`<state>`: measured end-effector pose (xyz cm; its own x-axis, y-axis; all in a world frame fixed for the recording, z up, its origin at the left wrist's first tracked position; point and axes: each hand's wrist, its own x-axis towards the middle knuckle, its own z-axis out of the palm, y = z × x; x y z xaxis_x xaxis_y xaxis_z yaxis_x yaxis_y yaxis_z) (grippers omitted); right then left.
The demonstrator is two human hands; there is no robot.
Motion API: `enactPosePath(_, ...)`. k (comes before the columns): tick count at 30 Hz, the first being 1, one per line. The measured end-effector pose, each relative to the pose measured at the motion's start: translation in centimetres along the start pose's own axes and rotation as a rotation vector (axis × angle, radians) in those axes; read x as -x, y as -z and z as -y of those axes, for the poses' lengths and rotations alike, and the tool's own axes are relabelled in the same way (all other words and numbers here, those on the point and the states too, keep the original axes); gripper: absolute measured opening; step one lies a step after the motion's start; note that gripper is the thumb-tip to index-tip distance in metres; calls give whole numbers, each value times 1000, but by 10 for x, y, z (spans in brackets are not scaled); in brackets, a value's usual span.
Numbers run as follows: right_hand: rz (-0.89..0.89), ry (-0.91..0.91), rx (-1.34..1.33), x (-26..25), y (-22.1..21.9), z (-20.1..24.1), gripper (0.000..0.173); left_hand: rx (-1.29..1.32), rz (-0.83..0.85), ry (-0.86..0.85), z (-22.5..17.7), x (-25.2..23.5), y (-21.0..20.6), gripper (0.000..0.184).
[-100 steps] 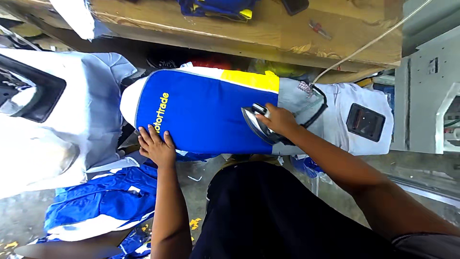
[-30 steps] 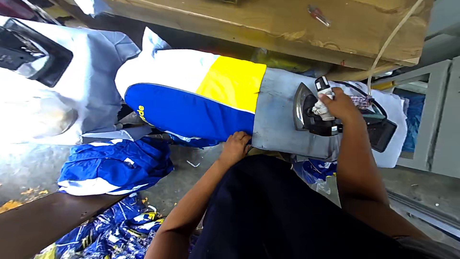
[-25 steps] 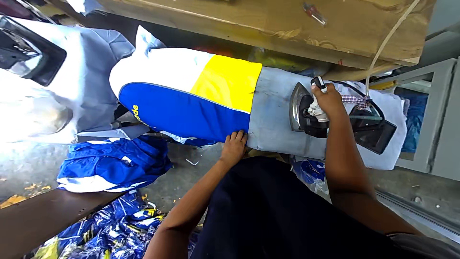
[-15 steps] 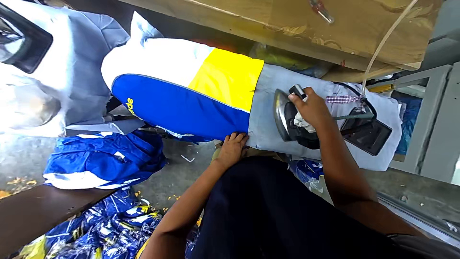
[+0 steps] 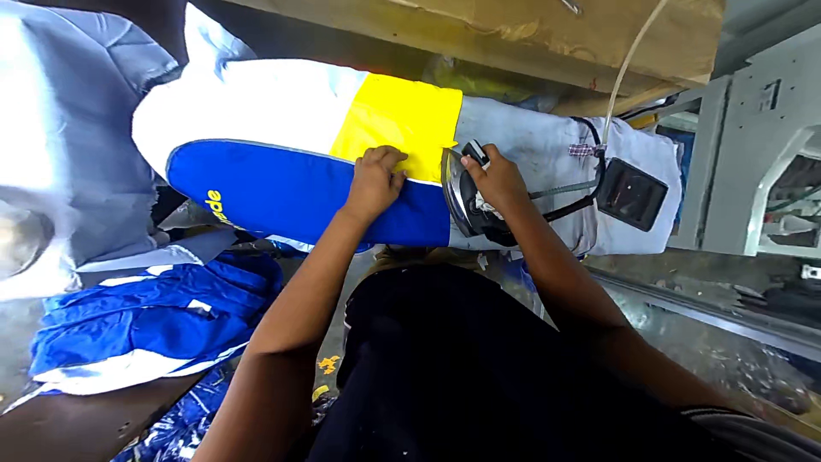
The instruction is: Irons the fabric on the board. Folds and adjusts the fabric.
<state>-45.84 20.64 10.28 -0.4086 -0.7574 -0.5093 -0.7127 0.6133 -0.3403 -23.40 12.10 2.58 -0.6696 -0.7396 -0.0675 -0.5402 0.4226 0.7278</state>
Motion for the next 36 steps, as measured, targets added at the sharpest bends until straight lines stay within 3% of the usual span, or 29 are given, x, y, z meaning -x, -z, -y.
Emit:
enactPosePath(5, 57, -7, 34, 16, -5, -10, 56, 2, -53, 20, 11, -6, 23, 31)
enactPosePath(9, 1, -35, 2, 6, -2, -4, 55, -88, 88, -71, 12, -30, 21, 29)
enactPosePath(14, -2, -44, -49, 3, 0, -2, 55, -299, 316, -196, 7, -104, 12, 36)
enactPosePath(19, 77, -8, 13, 24, 3, 18, 56, -416, 362, -182, 6, -174, -1, 61)
enactPosePath(23, 57, -40, 10, 5, -3, 44, 56, -530, 462, -114, 9, -205, -16, 74)
enactPosePath(36, 49, -125, 18, -14, -8, 64, 57, -525, 581, -17, 8, -217, -16, 73)
